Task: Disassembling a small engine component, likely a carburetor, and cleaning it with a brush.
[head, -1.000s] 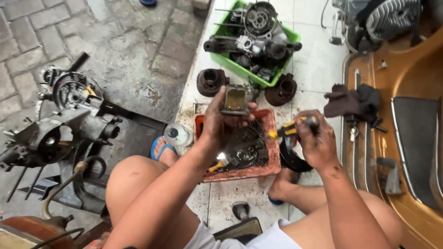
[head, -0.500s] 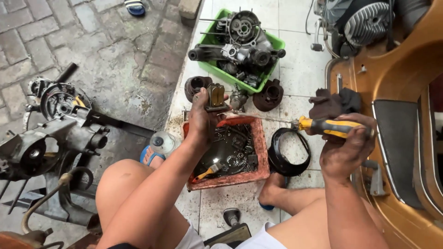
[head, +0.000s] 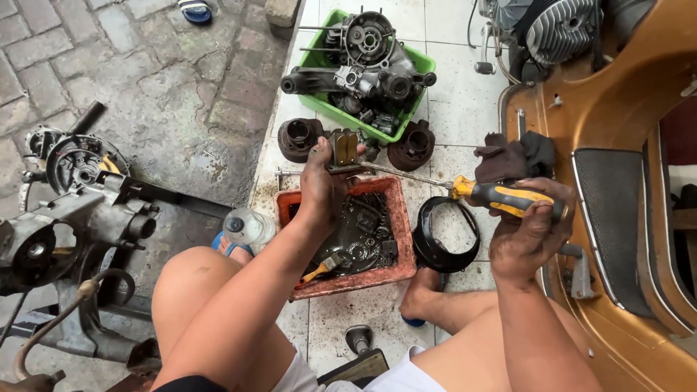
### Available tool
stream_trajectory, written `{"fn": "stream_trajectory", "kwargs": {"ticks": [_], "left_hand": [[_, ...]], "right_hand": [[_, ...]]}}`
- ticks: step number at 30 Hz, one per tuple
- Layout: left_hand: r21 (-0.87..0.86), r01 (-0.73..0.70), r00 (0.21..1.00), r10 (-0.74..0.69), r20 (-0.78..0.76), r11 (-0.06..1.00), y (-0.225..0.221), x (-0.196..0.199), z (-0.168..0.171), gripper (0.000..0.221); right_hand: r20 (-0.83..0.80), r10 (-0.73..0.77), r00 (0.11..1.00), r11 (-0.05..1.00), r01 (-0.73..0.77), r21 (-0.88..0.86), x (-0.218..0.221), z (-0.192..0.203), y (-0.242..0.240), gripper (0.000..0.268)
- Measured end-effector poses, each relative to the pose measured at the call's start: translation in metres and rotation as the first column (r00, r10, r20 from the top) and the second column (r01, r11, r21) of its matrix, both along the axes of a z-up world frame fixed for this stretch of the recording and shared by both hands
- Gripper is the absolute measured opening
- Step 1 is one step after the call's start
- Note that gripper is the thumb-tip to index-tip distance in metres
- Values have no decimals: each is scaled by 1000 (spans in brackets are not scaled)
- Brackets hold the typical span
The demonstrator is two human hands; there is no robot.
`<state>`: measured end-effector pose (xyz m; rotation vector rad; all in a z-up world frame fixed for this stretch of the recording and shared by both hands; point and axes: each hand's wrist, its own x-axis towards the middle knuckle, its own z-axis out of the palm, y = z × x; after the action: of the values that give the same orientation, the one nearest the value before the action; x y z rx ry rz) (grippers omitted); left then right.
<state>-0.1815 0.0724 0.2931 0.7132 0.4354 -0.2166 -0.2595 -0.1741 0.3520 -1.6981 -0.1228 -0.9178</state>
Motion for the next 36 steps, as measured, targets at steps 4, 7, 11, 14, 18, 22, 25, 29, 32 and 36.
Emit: {"fn": "stream_trajectory", "kwargs": {"ticks": [4,7,11,14,18,22,25,29,32,36], "left_hand": [[36,7,1000,-6,-27,999,1,1,3,47],[13,0,1000,0,-10,1000,0,0,3,47],[17,6,1000,-6,-29,1000,0,-3,12,46],[25,5,1000,-4,-30,1000,0,-3,15,40],[26,9,999,-8,-49,1000,1,-5,21,32],[25,-19,998,20,-66,1000,-2,-6,23,27],[173,-11,999,18,-40,985,-3,-6,12,21],[354,-75,989,24,148,932,4,-4,7,41],[423,-107,971,4,238,900,15,1,7,35],[625,-153,951,-58,303,766,29,-1,29,36]], "right_hand": [[9,-21,1000,1000,21,20,3,-1,-1,38],[34,-43,998,998,45,-44,4,0,-2,39],[6,-5,1000,1000,5,26,4,-1,-1,37],[1,11,1000,999,-11,44,5,-2,-2,37],[8,-3,1000,999,2,48,5,-5,-2,37],[4,10,1000,1000,-10,17,4,0,0,39],[-14,-9,1000,997,8,-78,2,2,-7,39],[-331,271,904,958,-285,5,5,25,-24,28],[-589,358,725,895,-446,-5,13,45,-37,29],[-787,227,574,797,-574,-188,26,40,-51,38]]}}
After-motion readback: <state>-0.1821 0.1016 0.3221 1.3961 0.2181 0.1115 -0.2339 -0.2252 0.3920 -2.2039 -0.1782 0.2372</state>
